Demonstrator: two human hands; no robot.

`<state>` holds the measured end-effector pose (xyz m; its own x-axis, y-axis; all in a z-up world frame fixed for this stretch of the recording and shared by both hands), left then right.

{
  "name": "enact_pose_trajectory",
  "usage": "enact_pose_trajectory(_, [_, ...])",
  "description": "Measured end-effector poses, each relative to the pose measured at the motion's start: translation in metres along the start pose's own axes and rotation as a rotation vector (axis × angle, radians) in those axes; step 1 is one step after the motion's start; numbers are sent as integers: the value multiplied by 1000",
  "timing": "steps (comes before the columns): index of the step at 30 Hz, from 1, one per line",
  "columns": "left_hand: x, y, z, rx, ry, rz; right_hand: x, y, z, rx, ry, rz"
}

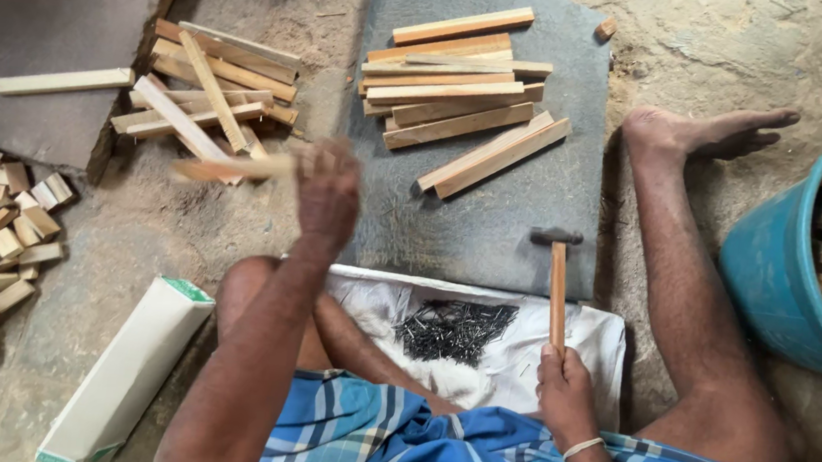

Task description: The person sits on the floor and repeatedly hammers nails into small wooden planks. They pick up a plank, place a nail, hammer it in, and then set the finished piece aside. The process is repeated continuously.

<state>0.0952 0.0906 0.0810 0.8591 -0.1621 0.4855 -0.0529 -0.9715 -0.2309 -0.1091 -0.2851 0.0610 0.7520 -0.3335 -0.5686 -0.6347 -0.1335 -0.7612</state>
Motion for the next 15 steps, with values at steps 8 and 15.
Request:
enact_pose_trajectory(8, [45, 87, -2, -735, -220, -14, 11, -11, 15, 31, -10, 135])
enact_pose_trajectory(15, [42, 113, 6, -837, -784, -300, 11, -13, 12, 78, -7, 152])
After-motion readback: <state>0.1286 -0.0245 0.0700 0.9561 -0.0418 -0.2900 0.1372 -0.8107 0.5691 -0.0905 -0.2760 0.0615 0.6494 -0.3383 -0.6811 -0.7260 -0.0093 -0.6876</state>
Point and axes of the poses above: each hand's wrist, its own x-axis towards the middle knuckle, its own z-axis out of the palm, y = z × x, the point moved 2 cm from there along x, towards the middle knuckle, and after that the axes turned 6 degrees about y, right-handed, at the moved point
